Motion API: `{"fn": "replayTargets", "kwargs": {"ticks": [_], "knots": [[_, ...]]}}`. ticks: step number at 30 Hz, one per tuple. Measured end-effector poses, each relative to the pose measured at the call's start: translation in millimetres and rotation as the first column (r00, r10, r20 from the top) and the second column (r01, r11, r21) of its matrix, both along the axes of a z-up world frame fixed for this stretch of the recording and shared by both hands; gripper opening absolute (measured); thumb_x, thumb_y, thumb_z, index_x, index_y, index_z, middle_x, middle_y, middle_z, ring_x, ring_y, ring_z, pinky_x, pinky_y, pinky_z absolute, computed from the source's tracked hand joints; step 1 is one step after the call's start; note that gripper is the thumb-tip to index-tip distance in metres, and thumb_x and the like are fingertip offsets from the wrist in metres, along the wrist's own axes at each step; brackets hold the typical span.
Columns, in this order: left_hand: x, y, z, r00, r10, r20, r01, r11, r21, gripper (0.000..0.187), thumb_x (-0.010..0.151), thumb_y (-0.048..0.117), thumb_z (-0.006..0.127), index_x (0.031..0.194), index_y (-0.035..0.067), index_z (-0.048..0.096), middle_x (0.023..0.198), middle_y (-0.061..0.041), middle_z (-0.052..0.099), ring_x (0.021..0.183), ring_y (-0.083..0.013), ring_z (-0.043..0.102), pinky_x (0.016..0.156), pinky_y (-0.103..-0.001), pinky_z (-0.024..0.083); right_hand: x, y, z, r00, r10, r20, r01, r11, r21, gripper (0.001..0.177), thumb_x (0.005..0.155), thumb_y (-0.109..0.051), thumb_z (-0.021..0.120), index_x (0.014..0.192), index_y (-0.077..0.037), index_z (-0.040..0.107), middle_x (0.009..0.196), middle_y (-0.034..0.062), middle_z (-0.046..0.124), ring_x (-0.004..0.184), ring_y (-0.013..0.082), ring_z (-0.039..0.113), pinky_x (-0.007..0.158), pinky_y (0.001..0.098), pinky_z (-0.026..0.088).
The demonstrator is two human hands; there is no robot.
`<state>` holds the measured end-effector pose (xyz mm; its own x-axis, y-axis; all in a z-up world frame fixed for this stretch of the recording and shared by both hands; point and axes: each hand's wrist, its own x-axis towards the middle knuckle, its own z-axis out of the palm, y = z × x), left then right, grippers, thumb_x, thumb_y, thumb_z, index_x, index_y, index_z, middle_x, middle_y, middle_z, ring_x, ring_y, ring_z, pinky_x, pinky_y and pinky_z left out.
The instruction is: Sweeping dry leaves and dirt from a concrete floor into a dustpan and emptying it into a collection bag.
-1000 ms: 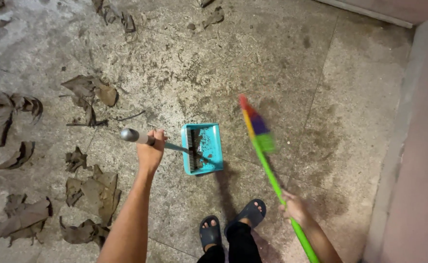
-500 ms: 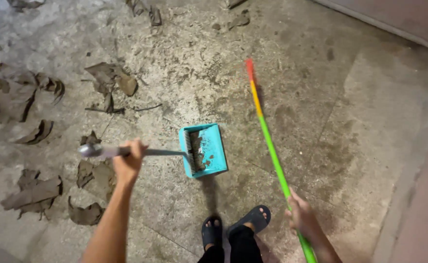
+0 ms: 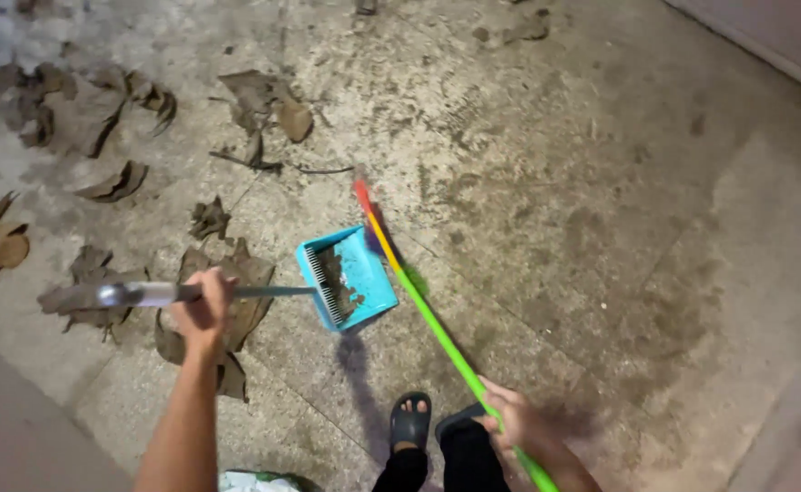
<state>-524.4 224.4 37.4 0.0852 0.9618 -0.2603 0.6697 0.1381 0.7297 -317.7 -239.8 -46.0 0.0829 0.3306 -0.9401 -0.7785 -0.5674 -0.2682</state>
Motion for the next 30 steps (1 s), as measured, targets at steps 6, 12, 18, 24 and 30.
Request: {"fn": "replayTargets", "kwargs": {"ticks": [6, 12, 18, 24, 30], "knots": [[-14, -1, -17, 0.946, 0.243, 0.216, -0.252, 0.968, 0.015, 0.032, 0.088, 0.024, 0.059, 0.058, 0.016, 0.049, 0.062, 0.005, 0.063, 0.077, -0.0109, 0.078, 0.073, -0.022, 0.054, 40, 29, 25, 0.728, 0.416, 0.544, -0.407, 0.902, -0.146, 0.057, 0.099, -0.029, 0.047, 0.155, -0.021, 0.052, 0.118, 0.0057, 0.075, 0.071, 0.0155, 0.061, 0.064, 0.0292, 0.051], [-109, -18, -47, 0.928, 0.372, -0.011, -0.372, 0.928, 0.035, 0.029, 0.085, 0.039, 0.061, 0.064, 0.019, 0.066, 0.079, -0.004, 0.072, 0.085, -0.0261, 0.070, 0.070, -0.042, 0.061, 86, 122, 22, 0.442, 0.533, 0.722, -0.508, 0.812, -0.287, 0.053, 0.102, -0.020, 0.049, 0.154, -0.015, 0.052, 0.087, 0.0286, 0.076, 0.077, 0.0322, 0.074, 0.068, 0.0470, 0.056], [-105, -35, -27, 0.927, 0.374, -0.028, -0.370, 0.925, 0.086, 0.037, 0.095, 0.046, 0.062, 0.075, 0.015, 0.072, 0.086, -0.013, 0.073, 0.100, -0.0323, 0.069, 0.094, -0.043, 0.048, 60, 136, -127, 0.728, 0.548, 0.412, -0.519, 0.833, -0.191, 0.054, 0.101, -0.029, 0.050, 0.154, -0.025, 0.049, 0.080, 0.0237, 0.069, 0.045, 0.0339, 0.062, 0.031, 0.0458, 0.054], [-101, -30, -53, 0.894, 0.449, 0.012, -0.448, 0.890, 0.086, 0.029, 0.089, 0.040, 0.065, 0.070, 0.017, 0.070, 0.074, 0.000, 0.072, 0.090, -0.0182, 0.070, 0.095, -0.038, 0.047, 50, 123, -1, 0.828, 0.513, 0.226, -0.517, 0.855, -0.047, 0.050, 0.097, -0.019, 0.058, 0.147, -0.022, 0.060, 0.068, 0.0159, 0.055, 0.047, 0.0215, 0.055, 0.030, 0.0292, 0.042], [-142, -82, -52, 0.817, 0.576, 0.013, -0.577, 0.817, 0.007, 0.032, 0.086, 0.047, 0.061, 0.071, 0.020, 0.069, 0.080, 0.000, 0.072, 0.095, -0.0241, 0.065, 0.098, -0.035, 0.041, 83, 127, 54, 0.615, 0.605, 0.506, -0.651, 0.752, -0.108, 0.051, 0.102, -0.019, 0.050, 0.153, -0.017, 0.051, 0.059, 0.0176, 0.054, 0.027, 0.0261, 0.048, 0.020, 0.0387, 0.040]]}}
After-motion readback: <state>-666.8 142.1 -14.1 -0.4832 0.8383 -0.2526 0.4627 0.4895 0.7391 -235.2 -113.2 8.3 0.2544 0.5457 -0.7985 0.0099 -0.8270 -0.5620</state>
